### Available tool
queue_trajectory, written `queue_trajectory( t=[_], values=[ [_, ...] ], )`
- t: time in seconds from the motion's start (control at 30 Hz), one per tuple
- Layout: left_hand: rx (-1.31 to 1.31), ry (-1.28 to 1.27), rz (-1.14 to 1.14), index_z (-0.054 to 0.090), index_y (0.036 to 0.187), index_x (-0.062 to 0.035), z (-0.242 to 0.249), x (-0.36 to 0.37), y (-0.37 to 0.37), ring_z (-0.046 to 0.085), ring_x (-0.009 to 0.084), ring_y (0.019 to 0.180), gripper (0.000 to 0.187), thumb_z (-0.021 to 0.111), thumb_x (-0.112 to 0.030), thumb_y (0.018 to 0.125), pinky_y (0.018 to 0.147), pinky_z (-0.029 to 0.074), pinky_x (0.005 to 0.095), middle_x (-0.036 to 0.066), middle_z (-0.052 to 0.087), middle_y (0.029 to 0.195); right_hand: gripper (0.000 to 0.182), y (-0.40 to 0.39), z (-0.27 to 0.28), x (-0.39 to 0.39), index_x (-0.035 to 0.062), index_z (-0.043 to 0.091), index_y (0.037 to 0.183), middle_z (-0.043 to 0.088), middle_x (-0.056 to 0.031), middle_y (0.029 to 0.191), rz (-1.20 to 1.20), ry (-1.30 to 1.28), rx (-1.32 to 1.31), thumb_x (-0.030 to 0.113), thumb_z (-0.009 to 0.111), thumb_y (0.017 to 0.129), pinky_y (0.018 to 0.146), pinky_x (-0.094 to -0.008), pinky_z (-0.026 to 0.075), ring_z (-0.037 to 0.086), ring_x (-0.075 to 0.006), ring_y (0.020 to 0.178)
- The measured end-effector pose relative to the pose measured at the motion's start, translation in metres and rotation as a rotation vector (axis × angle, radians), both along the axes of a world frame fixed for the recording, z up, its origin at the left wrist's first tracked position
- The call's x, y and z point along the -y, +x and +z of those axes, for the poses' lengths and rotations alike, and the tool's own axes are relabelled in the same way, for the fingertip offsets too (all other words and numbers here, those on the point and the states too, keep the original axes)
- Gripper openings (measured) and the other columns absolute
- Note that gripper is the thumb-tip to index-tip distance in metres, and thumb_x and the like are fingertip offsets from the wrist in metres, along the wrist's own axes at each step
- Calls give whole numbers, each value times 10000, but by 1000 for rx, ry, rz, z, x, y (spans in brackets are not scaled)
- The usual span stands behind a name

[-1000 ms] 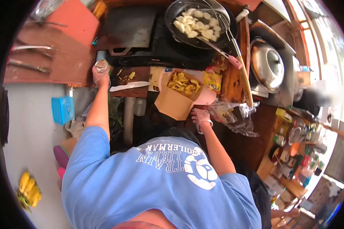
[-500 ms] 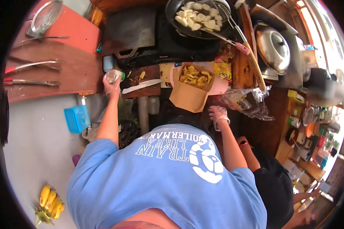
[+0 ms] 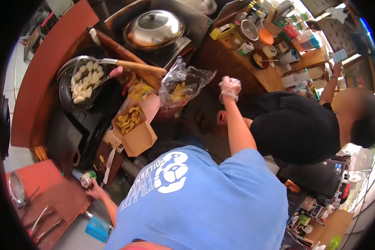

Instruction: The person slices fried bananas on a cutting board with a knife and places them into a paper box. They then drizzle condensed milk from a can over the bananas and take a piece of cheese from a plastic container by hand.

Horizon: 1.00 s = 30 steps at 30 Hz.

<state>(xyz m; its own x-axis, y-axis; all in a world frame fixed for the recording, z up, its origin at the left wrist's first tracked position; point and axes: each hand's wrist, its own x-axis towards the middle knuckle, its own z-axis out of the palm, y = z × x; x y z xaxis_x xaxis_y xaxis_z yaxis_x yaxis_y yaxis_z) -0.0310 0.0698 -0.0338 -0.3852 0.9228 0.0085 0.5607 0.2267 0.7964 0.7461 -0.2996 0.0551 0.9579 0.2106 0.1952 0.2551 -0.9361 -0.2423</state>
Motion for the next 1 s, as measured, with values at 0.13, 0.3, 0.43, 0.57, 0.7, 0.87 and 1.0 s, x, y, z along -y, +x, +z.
queue_trajectory(
  t=[0.13,0.3,0.43,0.57,0.7,0.87,1.0],
  values=[
    [-109,-77,-10,155,1551,52,19,34,8,620,327,1145,1185,928,-318,734,946,548,443,292,384,1476,299,142,-12,38,85,760,917,727,-139,765,-245,484,-80,365,688,841,736,-431,532,704,-331,744],
    [-161,-117,-139,241,1570,-47,63,104,68,631,310,1021,1027,874,-249,787,918,530,440,251,427,1480,652,258,21,21,30,745,1038,719,-189,1139,-241,-12,107,589,782,705,945,-450,530,669,-343,1113],
    [-427,-253,-358,339,1548,-75,93,148,128,600,290,867,885,809,-197,808,833,521,386,241,561,1386,688,314,40,10,32,748,1083,709,-177,1193,-367,-154,-264,596,786,690,1018,-387,512,651,-309,1189],
    [-475,-359,-460,398,1511,-39,88,173,161,618,271,838,819,801,-174,811,810,527,376,220,610,1337,728,317,49,7,40,748,1140,682,-212,1255,-369,-169,-197,584,792,658,1011,-424,511,653,-327,1190],
    [-421,-292,-557,473,1460,-28,83,189,179,634,289,830,750,798,-178,801,799,532,383,218,646,1277,744,297,59,1,56,717,1201,663,-146,1317,-282,-230,-316,625,735,722,1056,-405,471,622,-297,1229],
    [-502,-300,-652,522,1420,-25,102,193,197,654,311,852,695,780,-192,797,816,534,409,203,666,1239,788,298,21,22,84,707,1174,693,-131,1243,-270,-318,-30,734,671,730,1003,-430,496,640,-309,1178],
    [-510,-218,-718,605,1341,-40,117,180,192,691,317,844,595,787,-210,801,801,551,417,192,707,1153,756,254,50,28,59,718,1128,704,-175,1196,-293,-157,24,669,773,685,989,-438,507,650,-318,1156]
  ],
)
